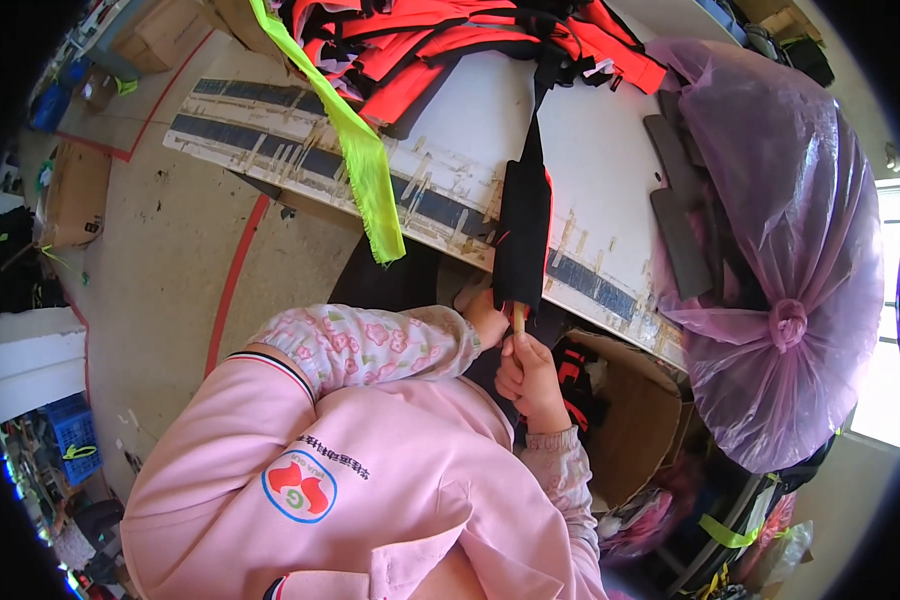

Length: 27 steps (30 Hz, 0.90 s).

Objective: Manually folding and organizing life vest components for assembly.

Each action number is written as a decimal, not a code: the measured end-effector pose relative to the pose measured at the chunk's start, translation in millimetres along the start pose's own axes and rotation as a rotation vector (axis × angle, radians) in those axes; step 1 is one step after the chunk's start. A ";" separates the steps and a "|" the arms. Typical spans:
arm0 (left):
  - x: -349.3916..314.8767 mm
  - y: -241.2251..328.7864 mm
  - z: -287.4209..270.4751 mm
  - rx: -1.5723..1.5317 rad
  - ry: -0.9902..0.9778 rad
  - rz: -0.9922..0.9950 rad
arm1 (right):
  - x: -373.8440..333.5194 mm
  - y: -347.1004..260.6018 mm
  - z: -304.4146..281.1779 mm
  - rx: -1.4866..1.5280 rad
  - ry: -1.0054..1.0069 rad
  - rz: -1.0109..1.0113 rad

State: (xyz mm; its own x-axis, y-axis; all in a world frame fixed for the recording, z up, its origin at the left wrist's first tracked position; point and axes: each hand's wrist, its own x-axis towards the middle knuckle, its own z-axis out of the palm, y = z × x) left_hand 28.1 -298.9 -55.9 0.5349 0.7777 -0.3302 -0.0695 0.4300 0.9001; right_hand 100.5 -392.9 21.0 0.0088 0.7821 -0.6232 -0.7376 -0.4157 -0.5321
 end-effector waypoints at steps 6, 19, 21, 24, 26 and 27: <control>7.1 -4.1 -2.7 -0.116 -0.058 -0.111 | 2.9 2.3 3.6 0.107 -0.072 0.011; 0.6 19.4 6.1 -0.099 -0.022 -0.193 | -98.3 31.1 15.2 0.006 0.217 -0.016; 3.0 21.0 7.5 -0.204 -0.110 -0.123 | -87.8 26.3 23.2 0.107 0.191 -0.010; 4.6 26.0 8.8 -0.132 -0.148 -0.133 | -55.2 21.5 28.9 0.255 0.243 -0.043; 4.7 15.3 3.1 -0.107 -0.169 -0.140 | -27.0 12.8 32.1 0.209 0.291 -0.145; 4.3 9.7 0.1 -0.105 -0.174 -0.137 | -13.2 9.4 30.5 0.206 0.251 -0.155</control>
State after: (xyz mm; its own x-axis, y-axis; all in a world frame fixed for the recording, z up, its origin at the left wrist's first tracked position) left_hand 29.8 -291.5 -48.6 0.6815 0.6221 -0.3855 -0.0684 0.5786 0.8128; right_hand 72.9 -393.0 41.7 0.2782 0.6794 -0.6790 -0.8349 -0.1786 -0.5207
